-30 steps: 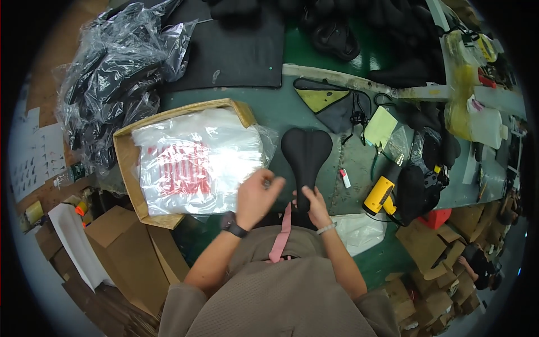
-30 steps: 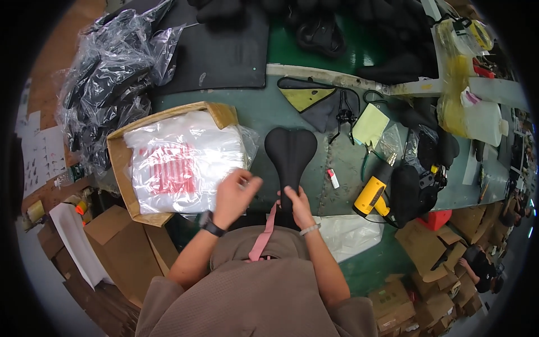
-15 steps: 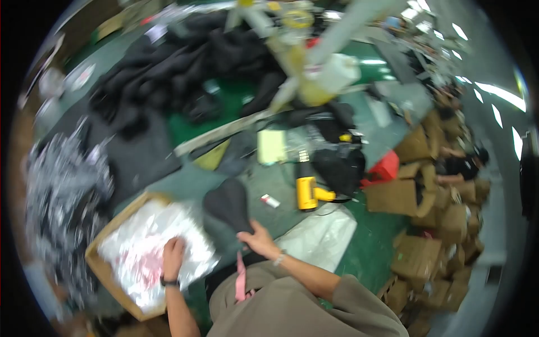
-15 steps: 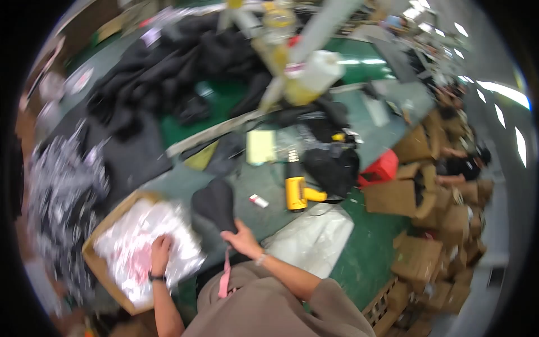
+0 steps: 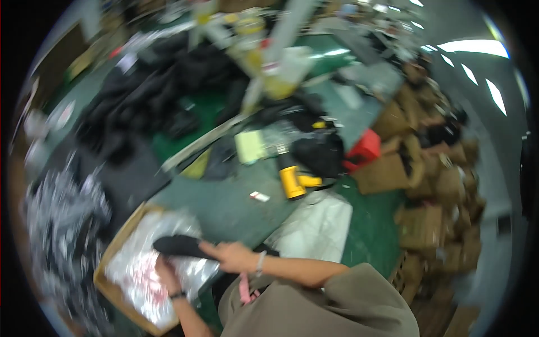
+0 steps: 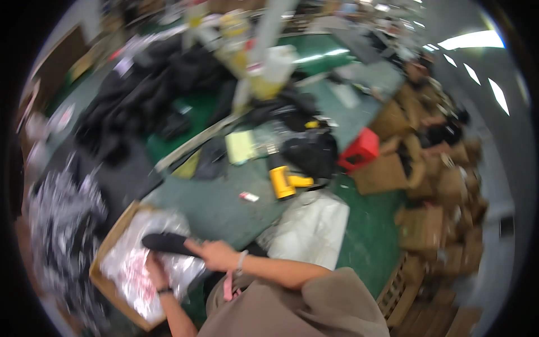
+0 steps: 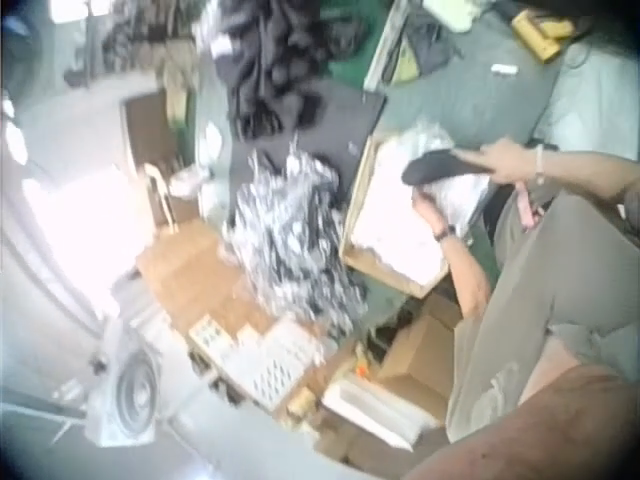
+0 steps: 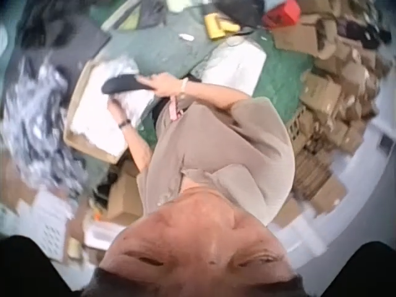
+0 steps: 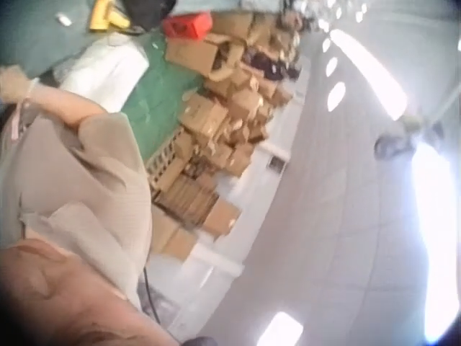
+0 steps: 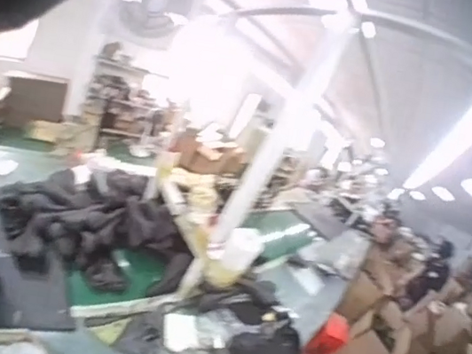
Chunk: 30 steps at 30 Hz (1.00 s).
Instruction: Packing bicycle saddles into plastic bags and then placing them into a cardboard box for shipping.
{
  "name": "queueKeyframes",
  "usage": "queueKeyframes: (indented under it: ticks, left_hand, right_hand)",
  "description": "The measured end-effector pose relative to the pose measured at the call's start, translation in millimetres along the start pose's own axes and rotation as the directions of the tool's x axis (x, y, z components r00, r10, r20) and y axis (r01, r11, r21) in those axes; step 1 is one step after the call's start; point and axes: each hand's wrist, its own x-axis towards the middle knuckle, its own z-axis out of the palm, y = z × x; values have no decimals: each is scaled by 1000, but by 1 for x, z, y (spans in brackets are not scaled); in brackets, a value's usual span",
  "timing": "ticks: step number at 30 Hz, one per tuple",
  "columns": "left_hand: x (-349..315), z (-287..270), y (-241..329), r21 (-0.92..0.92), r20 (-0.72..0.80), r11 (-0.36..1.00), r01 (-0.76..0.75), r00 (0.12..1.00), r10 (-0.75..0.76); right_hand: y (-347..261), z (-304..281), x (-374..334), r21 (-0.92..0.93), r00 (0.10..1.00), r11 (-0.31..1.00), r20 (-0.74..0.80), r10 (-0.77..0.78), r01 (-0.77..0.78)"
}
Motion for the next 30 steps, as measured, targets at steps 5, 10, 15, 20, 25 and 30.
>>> queueKeyframes:
  ticks: [5, 10, 15, 20, 25, 30]
  left_hand:
    - [-77, 64, 104, 213, -159, 794, -569, 782, 603]
    - [-154, 108, 149, 371, 693, 20, -928, 291, 659]
    - [-170, 43, 117, 558, 95, 500, -662, 650, 754]
    - [-243, 107, 137, 190, 652, 230, -954, 298, 697]
    - [-171, 102, 122, -548, 304, 825, 138, 952, 43]
    - [-134, 96, 164, -746, 34, 666, 19, 999, 9]
  right_hand:
    - [-14, 3, -3, -122, 998, 992, -52, -37, 31]
    - [-22, -3, -2, 103, 984, 986, -130, -120, 133]
    - [-26, -70, -31, 989, 958, -20, 148, 247, -148]
    - [-47, -50, 11, 987, 980, -141, 104, 170, -80]
    - [-65, -28, 12, 889, 976, 450, -163, 147, 81]
    - [-63, -63, 13, 693, 999, 719, -53, -8, 42]
